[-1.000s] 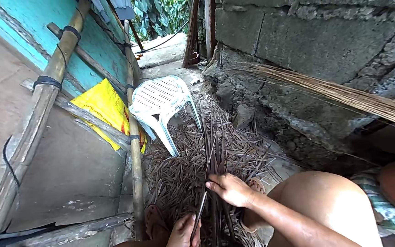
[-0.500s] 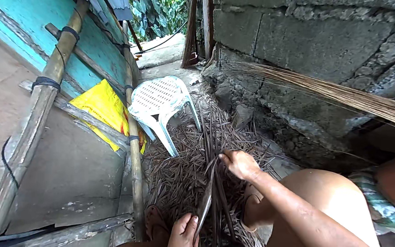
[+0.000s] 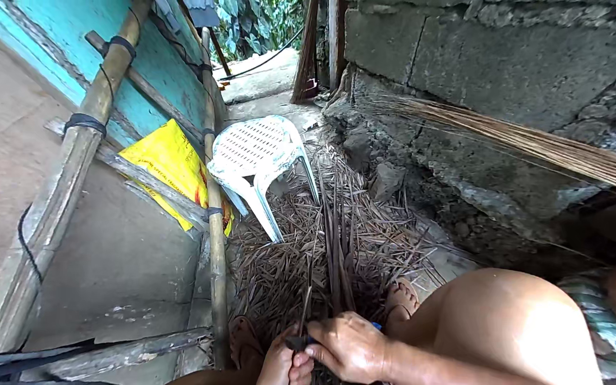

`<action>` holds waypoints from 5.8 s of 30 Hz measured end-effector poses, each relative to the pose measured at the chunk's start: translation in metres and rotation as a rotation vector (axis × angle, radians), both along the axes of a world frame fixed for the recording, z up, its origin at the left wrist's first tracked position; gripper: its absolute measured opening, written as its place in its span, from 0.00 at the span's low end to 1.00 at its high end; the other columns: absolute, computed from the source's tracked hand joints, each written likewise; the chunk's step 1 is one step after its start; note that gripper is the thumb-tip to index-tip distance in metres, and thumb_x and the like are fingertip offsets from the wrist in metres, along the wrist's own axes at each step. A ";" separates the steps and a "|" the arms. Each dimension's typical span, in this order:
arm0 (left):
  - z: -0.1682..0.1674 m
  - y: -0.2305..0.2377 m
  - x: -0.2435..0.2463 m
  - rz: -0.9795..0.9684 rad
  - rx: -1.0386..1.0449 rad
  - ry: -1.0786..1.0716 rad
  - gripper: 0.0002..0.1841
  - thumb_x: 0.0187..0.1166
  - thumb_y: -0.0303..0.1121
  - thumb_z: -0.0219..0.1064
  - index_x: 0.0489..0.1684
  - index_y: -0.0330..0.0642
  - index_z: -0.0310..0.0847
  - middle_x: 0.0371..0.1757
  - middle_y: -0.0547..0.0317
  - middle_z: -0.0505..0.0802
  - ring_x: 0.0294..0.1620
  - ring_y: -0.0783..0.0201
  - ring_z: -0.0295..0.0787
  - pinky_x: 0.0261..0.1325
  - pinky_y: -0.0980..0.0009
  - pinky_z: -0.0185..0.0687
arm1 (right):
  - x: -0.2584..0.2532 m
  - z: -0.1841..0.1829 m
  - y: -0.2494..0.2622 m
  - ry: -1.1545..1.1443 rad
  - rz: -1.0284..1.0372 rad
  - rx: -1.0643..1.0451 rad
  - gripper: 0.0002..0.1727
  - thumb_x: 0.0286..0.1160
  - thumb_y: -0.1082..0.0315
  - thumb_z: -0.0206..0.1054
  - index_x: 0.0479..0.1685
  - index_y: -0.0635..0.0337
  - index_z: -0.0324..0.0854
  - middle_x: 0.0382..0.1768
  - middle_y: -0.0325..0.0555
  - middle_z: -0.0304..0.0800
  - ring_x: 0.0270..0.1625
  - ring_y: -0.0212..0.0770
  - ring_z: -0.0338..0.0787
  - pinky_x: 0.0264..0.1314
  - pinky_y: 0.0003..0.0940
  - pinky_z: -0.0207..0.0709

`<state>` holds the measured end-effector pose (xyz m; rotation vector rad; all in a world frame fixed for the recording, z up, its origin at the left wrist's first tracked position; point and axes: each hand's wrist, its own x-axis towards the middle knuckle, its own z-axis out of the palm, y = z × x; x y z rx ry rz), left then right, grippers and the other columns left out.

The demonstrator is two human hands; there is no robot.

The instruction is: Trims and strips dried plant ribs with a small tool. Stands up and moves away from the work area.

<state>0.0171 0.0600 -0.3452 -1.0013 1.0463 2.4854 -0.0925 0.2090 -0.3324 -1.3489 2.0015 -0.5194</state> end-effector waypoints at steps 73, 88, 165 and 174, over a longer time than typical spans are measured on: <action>0.000 0.008 0.007 -0.171 -0.170 -0.001 0.19 0.97 0.35 0.35 0.37 0.45 0.70 0.13 0.72 0.69 0.06 0.81 0.58 0.09 0.88 0.56 | -0.094 -0.016 0.004 0.000 -0.559 0.316 0.33 0.94 0.43 0.42 0.65 0.63 0.80 0.58 0.65 0.88 0.67 0.65 0.87 0.68 0.66 0.75; -0.002 0.007 0.013 -0.295 -0.225 0.063 0.23 0.96 0.35 0.33 0.45 0.37 0.78 0.19 0.61 0.87 0.17 0.72 0.83 0.23 0.79 0.82 | -0.076 -0.025 -0.002 -1.098 -0.853 -0.227 0.20 0.98 0.53 0.42 0.66 0.54 0.74 0.17 0.31 0.65 0.11 0.26 0.65 0.13 0.19 0.62; -0.004 0.009 0.008 -0.132 -0.165 -0.016 0.21 0.98 0.39 0.33 0.34 0.46 0.69 0.14 0.71 0.71 0.06 0.81 0.59 0.09 0.87 0.57 | -0.085 -0.016 0.001 -0.050 -0.529 0.262 0.31 0.95 0.44 0.42 0.64 0.63 0.79 0.55 0.64 0.88 0.64 0.64 0.87 0.67 0.64 0.76; -0.009 0.009 0.005 -0.060 -0.190 -0.029 0.21 0.97 0.37 0.33 0.35 0.45 0.68 0.14 0.70 0.72 0.07 0.80 0.60 0.10 0.87 0.59 | -0.021 -0.011 -0.005 -0.226 -0.085 0.090 0.27 0.95 0.48 0.47 0.49 0.66 0.80 0.38 0.61 0.86 0.49 0.61 0.88 0.55 0.62 0.77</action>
